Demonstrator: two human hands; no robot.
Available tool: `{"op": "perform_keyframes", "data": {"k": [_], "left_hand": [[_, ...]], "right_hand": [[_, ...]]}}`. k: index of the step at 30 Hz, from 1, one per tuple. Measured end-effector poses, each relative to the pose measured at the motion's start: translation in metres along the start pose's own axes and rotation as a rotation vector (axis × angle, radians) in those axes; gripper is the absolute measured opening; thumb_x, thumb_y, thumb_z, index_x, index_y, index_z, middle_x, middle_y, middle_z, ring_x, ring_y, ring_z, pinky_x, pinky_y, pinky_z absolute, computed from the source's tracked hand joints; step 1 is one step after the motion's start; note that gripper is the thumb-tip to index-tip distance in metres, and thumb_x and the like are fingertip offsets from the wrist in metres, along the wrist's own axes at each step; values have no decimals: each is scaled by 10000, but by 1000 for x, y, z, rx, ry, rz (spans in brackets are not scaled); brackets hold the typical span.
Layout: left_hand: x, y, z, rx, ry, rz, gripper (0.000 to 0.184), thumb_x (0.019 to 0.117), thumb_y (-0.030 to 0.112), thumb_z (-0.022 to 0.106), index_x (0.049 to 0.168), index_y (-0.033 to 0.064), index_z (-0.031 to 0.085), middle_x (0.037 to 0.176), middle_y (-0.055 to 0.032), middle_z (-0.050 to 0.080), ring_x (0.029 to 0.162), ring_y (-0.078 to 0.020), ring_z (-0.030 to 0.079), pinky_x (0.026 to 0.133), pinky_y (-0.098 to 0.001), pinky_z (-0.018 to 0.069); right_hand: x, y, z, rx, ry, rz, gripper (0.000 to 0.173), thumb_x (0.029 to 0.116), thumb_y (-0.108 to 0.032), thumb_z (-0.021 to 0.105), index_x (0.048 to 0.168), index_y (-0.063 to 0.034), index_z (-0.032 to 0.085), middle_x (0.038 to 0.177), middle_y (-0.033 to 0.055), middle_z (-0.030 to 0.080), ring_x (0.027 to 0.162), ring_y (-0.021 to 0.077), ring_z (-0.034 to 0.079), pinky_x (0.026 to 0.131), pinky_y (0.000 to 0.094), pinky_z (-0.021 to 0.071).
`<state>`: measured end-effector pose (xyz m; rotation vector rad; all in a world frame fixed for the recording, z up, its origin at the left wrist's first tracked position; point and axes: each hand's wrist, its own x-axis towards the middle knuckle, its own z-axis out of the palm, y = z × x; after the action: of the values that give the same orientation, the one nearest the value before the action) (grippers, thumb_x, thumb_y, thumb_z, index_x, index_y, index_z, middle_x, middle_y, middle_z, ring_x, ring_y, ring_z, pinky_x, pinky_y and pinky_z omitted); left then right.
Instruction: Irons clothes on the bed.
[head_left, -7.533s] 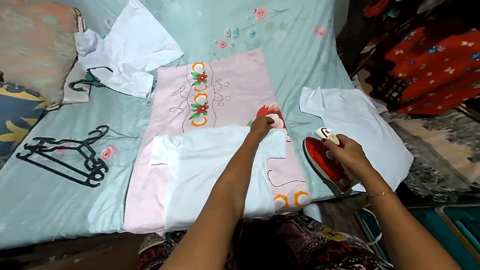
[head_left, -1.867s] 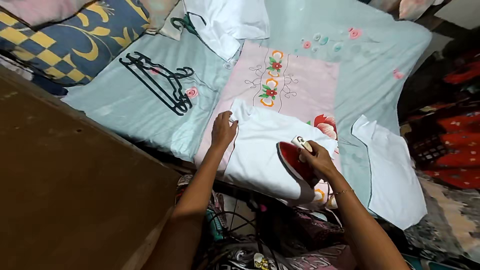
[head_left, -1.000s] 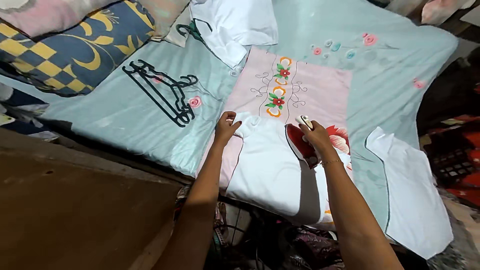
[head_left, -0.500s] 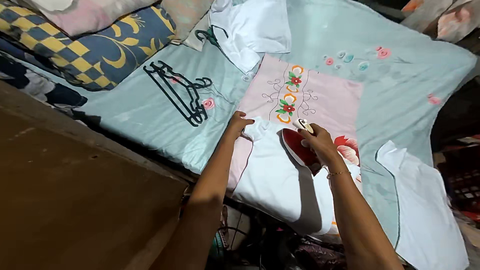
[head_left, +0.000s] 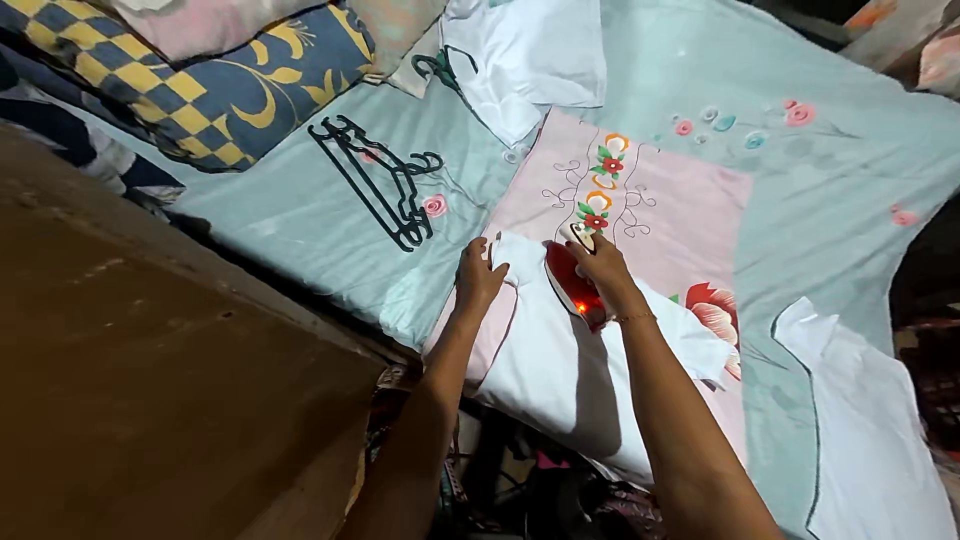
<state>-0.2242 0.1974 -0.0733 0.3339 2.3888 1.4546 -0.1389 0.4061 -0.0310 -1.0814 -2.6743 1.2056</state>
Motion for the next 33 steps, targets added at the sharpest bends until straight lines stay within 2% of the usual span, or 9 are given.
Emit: {"op": "perform_keyframes", "data": {"k": [3, 6, 11, 16, 18, 20, 25, 29, 33], "left_hand": [[-3, -1, -5, 54, -54, 0, 452, 947, 108, 721, 1359, -7, 575, 1364, -222, 598, 1078, -329, 689, 970, -507, 554], [1, 5, -3, 148, -64, 24, 331, 982, 142, 679, 1271, -17, 660, 1315, -231, 620, 1123, -347, 652, 1005, -507, 519], [26, 29, -5, 244, -140, -23, 444, 1022, 340, 639, 1274, -24, 668, 1294, -263, 635, 1252, -401, 598, 1064, -573, 466], [47, 49, 3, 372, -131, -104, 522, 1016, 424, 618, 1301, -13, 612, 1249, -247, 671, 1199, -404, 646, 969, -618, 512], [47, 51, 4, 419, -148, -105, 498, 1023, 430, 599, 1235, -16, 655, 1221, -237, 686, 1181, -400, 655, 950, -624, 517], [48, 49, 7, 428, -152, -82, 462, 1025, 406, 600, 1193, -19, 672, 1202, -241, 686, 1176, -403, 652, 951, -622, 516], [51, 50, 18, 444, -124, 21, 266, 1019, 211, 569, 1186, 49, 696, 1254, -206, 660, 1173, -380, 651, 941, -595, 535], [48, 46, 14, 452, -75, 57, 284, 1010, 71, 540, 1263, 44, 665, 1305, -217, 625, 1198, -385, 636, 969, -561, 538], [46, 39, 1, 368, -26, 98, 287, 1001, -3, 537, 1261, -6, 657, 1319, -239, 614, 1227, -386, 620, 1016, -542, 519]], "right_hand": [[-22, 4, -5, 3, -72, 6, 379, 1041, -355, 610, 1223, -24, 597, 853, 146, 617, 662, 220, 573, 641, 412, 498], [-24, 4, -3, -14, -14, 30, 387, 1042, -364, 609, 1227, -24, 612, 897, 167, 642, 711, 256, 604, 695, 459, 510], [-25, 5, -1, -25, -48, 10, 426, 1042, -383, 601, 1276, -27, 584, 933, 173, 648, 733, 257, 619, 706, 461, 523], [-55, 19, -16, 31, -103, 18, 380, 1045, -355, 591, 1261, -42, 592, 900, 121, 619, 680, 191, 581, 643, 392, 508], [-65, 25, -19, 58, -69, 40, 368, 1040, -342, 604, 1250, -40, 602, 888, 115, 616, 664, 183, 570, 626, 386, 501], [-73, 26, -21, 67, -40, 52, 351, 1039, -332, 609, 1231, -38, 607, 874, 108, 613, 656, 177, 569, 619, 379, 500], [-78, 28, -19, 54, -5, 49, 366, 1034, -343, 619, 1225, -31, 617, 879, 116, 624, 654, 184, 579, 625, 391, 509], [-82, 27, -18, 70, 23, 50, 365, 1027, -351, 632, 1209, -35, 621, 873, 110, 632, 640, 178, 587, 611, 379, 516], [-76, 6, -15, 64, -6, 18, 369, 1022, -337, 638, 1222, -26, 626, 913, 137, 653, 689, 211, 614, 666, 418, 529]]}}
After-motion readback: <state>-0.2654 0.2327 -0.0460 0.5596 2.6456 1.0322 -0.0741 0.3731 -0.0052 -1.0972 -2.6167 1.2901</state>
